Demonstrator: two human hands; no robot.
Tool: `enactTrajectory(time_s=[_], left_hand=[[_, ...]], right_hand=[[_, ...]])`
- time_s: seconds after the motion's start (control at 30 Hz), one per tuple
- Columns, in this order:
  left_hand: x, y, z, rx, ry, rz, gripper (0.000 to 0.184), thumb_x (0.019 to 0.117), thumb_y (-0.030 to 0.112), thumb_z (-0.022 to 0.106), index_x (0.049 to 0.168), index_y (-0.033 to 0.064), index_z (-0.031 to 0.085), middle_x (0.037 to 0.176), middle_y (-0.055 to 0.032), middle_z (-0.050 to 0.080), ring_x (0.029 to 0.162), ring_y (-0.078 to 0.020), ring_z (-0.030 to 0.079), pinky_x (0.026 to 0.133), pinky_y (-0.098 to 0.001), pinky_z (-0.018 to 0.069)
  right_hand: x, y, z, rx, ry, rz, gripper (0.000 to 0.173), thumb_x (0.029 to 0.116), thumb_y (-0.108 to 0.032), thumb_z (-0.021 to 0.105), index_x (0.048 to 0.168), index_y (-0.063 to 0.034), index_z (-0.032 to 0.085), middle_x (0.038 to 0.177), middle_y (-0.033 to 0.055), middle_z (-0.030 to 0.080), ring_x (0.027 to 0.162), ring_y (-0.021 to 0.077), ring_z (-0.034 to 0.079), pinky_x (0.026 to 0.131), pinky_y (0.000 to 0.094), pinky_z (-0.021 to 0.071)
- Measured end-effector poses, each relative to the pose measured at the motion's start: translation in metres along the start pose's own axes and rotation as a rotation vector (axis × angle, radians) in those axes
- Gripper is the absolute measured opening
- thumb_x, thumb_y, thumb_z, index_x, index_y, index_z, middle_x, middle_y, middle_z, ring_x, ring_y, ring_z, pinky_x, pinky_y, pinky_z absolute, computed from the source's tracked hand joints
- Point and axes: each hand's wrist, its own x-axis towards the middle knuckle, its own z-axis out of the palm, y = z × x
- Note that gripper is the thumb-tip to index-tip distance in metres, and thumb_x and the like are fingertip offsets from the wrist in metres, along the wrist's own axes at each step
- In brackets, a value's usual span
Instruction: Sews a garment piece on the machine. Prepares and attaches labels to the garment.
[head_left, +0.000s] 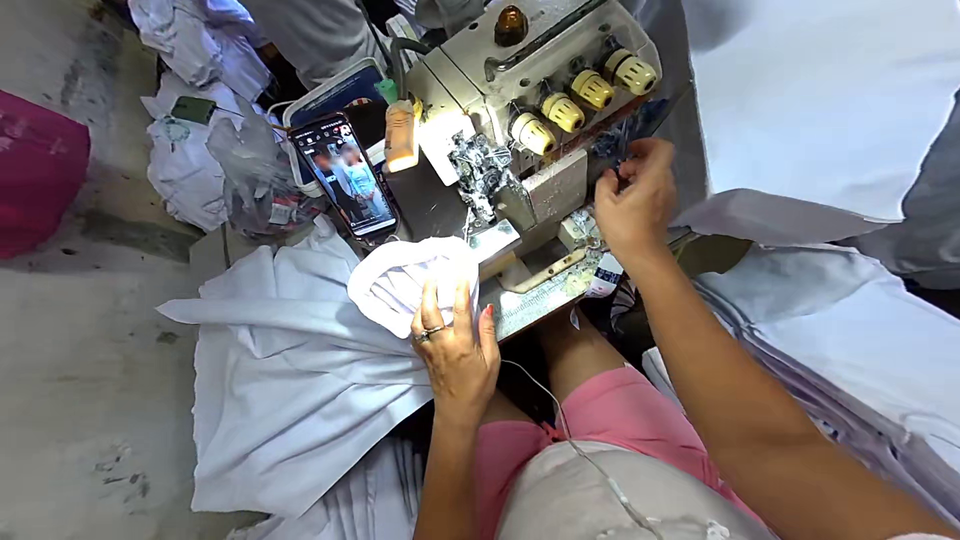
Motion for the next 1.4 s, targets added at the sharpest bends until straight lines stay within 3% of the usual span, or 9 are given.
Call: enactTrajectory(time_s=[0.13, 0.37, 0.6, 0.7, 0.8, 0.87, 1.03, 1.27, 1.4], left_hand=[[0.001, -0.002, 0.0, -0.118, 0.047, -0.025, 0.037, 0.0984, 0.025, 0.06, 0.124, 0.0004, 0.071, 0.139, -0.0342, 0.052, 0.125, -0.0456, 0.052, 0.105, -0.0523, 0.0409], [0.001, -0.004, -0.002, -0.247, 0.135, -0.074, 0.027, 0.0986, 0.016, 0.058, 0.11, -0.0047, 0.072, 0.118, -0.0264, 0.059, 0.118, -0.0303, 0.054, 0.105, -0.0339, 0.0408], [0.001, -0.008, -0.007, -0.249, 0.159, -0.092, 0.021, 0.0958, 0.013, 0.062, 0.101, -0.0037, 0.074, 0.105, -0.02, 0.061, 0.107, -0.026, 0.056, 0.099, -0.0306, 0.0442], [0.0, -0.013, -0.01, -0.277, 0.152, -0.086, 0.02, 0.0942, 0.014, 0.064, 0.096, -0.0027, 0.074, 0.105, -0.0191, 0.061, 0.107, -0.0231, 0.057, 0.098, -0.0272, 0.0439], [-0.002, -0.016, -0.018, -0.266, 0.129, -0.046, 0.019, 0.0958, 0.017, 0.064, 0.092, 0.001, 0.074, 0.106, -0.0186, 0.062, 0.108, -0.0225, 0.057, 0.098, -0.0275, 0.0436], [-0.003, -0.017, -0.023, -0.179, 0.111, 0.038, 0.022, 0.0983, 0.022, 0.063, 0.092, 0.0056, 0.075, 0.105, -0.0179, 0.065, 0.107, -0.0266, 0.058, 0.096, -0.0373, 0.0416], [0.006, -0.023, -0.042, 0.037, 0.034, 0.283, 0.028, 0.1004, 0.029, 0.057, 0.087, 0.0147, 0.076, 0.081, -0.0035, 0.076, 0.091, -0.0214, 0.072, 0.102, -0.0567, 0.0328], [0.035, -0.085, -0.109, -0.005, -0.37, 0.312, 0.031, 0.1033, 0.024, 0.052, 0.099, 0.0057, 0.076, 0.084, -0.011, 0.073, 0.077, -0.0256, 0.07, 0.08, -0.0564, 0.0464], [0.065, -0.083, -0.118, -0.047, -0.444, 0.456, 0.027, 0.1014, 0.022, 0.055, 0.095, 0.0081, 0.077, 0.081, -0.0065, 0.073, 0.077, -0.0183, 0.071, 0.089, -0.0527, 0.0459]], right_hand=[[-0.043, -0.013, -0.042, -0.06, -0.149, -0.112, 0.039, 0.1079, -0.009, 0.038, 0.14, 0.0107, 0.047, 0.116, 0.0332, 0.062, 0.101, 0.0485, 0.065, 0.084, 0.0608, 0.0531], [-0.057, -0.058, -0.04, -0.119, -0.423, -0.497, 0.043, 0.103, -0.025, 0.058, 0.142, -0.0084, 0.062, 0.095, 0.0183, 0.061, 0.059, 0.03, 0.06, 0.048, 0.045, 0.0475], [-0.058, -0.106, -0.012, -0.378, -0.474, -0.703, 0.036, 0.0947, -0.003, 0.06, 0.13, -0.0048, 0.069, 0.092, 0.019, 0.066, 0.061, 0.0322, 0.064, 0.047, 0.0426, 0.0475], [-0.057, -0.099, -0.009, -0.264, -0.428, -0.688, 0.034, 0.0953, -0.004, 0.06, 0.127, -0.0072, 0.072, 0.088, 0.0166, 0.065, 0.059, 0.0309, 0.063, 0.046, 0.0424, 0.046], [-0.057, -0.085, -0.01, 0.095, -0.481, -0.456, 0.038, 0.1034, -0.027, 0.057, 0.133, -0.0062, 0.068, 0.094, 0.0117, 0.068, 0.068, 0.0246, 0.063, 0.057, 0.0425, 0.0506], [-0.063, -0.081, -0.01, 0.311, -0.531, -0.276, 0.046, 0.0935, -0.039, 0.069, 0.121, -0.0031, 0.066, 0.083, 0.0062, 0.065, 0.065, 0.0148, 0.056, 0.059, 0.0351, 0.0472], [-0.076, -0.079, 0.007, 0.484, -0.526, -0.222, 0.014, 0.0927, -0.013, 0.07, 0.083, -0.0042, 0.064, 0.066, -0.003, 0.052, 0.056, -0.0003, 0.043, 0.053, 0.0169, 0.0353], [-0.084, -0.074, 0.007, 0.57, -0.464, -0.16, 0.01, 0.0961, -0.01, 0.066, 0.092, -0.0012, 0.065, 0.069, -0.0031, 0.054, 0.057, -0.0044, 0.044, 0.054, 0.0114, 0.0366], [-0.088, -0.074, 0.01, 0.577, -0.435, -0.221, 0.011, 0.0949, -0.01, 0.066, 0.09, -0.0001, 0.067, 0.071, -0.0012, 0.057, 0.06, -0.0045, 0.046, 0.057, 0.0104, 0.0385]])
